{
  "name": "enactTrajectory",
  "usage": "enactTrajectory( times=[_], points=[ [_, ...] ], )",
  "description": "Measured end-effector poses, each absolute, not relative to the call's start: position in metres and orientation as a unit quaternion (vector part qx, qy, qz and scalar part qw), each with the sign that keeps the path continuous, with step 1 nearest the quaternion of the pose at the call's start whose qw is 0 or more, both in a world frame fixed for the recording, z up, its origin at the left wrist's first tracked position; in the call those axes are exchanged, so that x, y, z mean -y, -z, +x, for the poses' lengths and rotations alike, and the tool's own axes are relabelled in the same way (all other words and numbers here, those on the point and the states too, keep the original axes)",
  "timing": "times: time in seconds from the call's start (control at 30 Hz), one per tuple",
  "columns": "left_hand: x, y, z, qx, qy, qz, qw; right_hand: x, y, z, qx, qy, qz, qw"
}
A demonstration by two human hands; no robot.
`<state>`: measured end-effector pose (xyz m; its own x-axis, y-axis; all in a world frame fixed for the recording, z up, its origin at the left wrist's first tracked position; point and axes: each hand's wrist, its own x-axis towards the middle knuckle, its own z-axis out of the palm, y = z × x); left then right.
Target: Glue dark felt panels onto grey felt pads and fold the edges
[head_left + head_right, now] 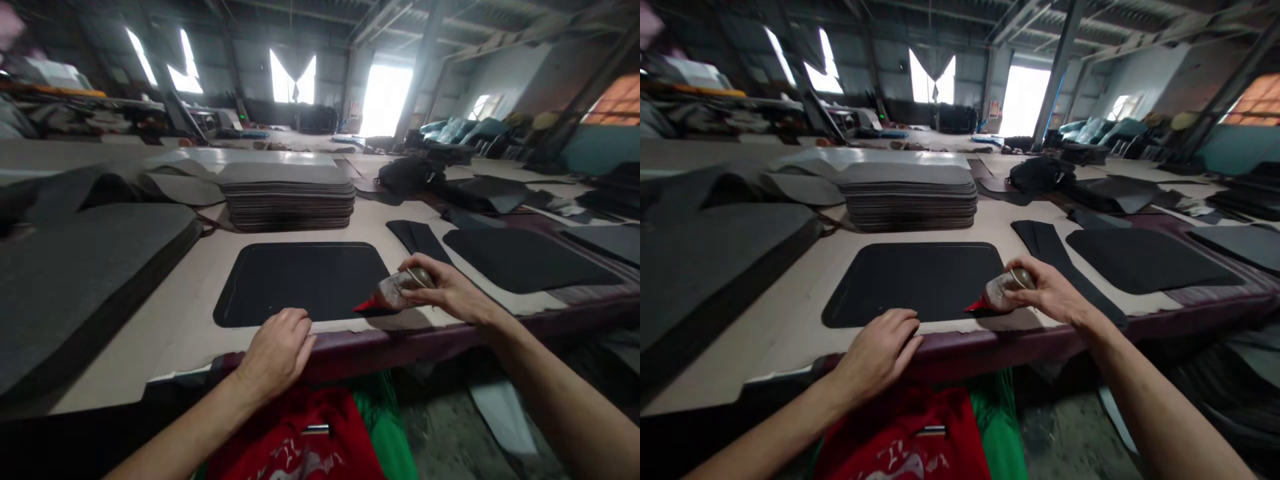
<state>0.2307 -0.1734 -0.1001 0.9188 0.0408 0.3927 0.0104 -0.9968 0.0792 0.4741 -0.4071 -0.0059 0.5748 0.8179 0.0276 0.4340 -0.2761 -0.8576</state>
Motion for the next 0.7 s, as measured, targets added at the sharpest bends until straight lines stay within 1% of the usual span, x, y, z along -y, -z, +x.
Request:
enactTrajectory(
  times=[0.1, 0.33, 0.5, 0.7],
  points=[
    [0.167, 0.106, 0.211, -0.035, -0.221, 0.973, 0.048, 0.380, 0.008, 0.471, 0.445, -0.232, -0.745, 0.440],
    [0.166, 0.120, 0.196, -0.031, -0.326, 0.944, 0.043, 0.310, 0.007, 0.447, 0.547, -0.167, -0.731, 0.373],
    [0.167, 0.131, 0.198, -0.036, -0.384, 0.922, 0.035, 0.267, 0.008, 0.424, 0.579, -0.190, -0.697, 0.378],
    [0.169, 0.136, 0.199, -0.044, -0.388, 0.920, 0.022, 0.230, 0.016, 0.405, 0.605, -0.207, -0.668, 0.380]
  ],
)
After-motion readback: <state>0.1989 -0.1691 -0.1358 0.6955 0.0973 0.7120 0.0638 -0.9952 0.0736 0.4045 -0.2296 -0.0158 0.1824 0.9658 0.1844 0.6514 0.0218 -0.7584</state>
